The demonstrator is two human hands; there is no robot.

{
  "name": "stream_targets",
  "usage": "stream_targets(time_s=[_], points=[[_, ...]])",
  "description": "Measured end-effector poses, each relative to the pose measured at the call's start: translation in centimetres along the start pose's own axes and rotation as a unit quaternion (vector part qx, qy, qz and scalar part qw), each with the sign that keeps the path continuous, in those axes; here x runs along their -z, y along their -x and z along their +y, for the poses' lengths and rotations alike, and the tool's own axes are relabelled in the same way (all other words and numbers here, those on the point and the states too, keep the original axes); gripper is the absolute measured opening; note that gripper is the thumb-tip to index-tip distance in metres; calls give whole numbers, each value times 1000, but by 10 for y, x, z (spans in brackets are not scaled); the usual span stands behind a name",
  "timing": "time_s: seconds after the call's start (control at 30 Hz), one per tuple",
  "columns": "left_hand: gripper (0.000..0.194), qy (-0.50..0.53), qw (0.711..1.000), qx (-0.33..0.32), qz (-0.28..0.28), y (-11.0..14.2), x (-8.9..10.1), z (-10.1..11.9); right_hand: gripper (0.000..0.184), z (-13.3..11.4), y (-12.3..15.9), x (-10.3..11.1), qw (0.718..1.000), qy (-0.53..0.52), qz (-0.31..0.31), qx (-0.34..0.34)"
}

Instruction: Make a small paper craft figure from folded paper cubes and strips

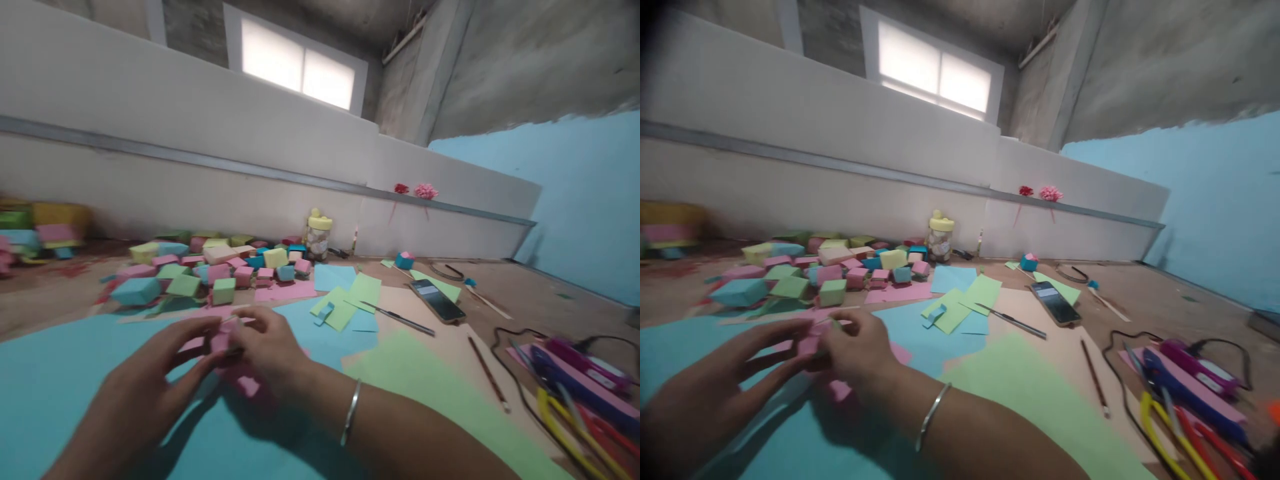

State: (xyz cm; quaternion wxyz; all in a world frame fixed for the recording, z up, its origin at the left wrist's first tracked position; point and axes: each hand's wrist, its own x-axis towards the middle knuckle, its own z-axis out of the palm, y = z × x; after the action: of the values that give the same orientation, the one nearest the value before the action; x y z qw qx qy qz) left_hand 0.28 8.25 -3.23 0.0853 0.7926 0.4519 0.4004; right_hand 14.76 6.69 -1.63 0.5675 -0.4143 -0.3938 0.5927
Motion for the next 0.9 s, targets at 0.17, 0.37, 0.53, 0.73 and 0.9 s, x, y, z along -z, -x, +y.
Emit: stream_targets(time_s=[0.17,0.37,0.53,0.73,0.9], points=[[24,115,993,5,-34,2,11,16,34,-1,5,1,999,-22,-23,-18],[21,189,980,34,-45,1,15,20,15,3,6,3,999,-6,-43,3],[22,229,971,46,-58,2,17,25,21,1,8,2,999,21,-24,5],[24,325,934,139,-53,-1,20,27,24,1,7,2,1000,-5,-25,3],[33,408,878,242,-58,0,12,20,29,2,2,4,1000,-18,-19,-7]])
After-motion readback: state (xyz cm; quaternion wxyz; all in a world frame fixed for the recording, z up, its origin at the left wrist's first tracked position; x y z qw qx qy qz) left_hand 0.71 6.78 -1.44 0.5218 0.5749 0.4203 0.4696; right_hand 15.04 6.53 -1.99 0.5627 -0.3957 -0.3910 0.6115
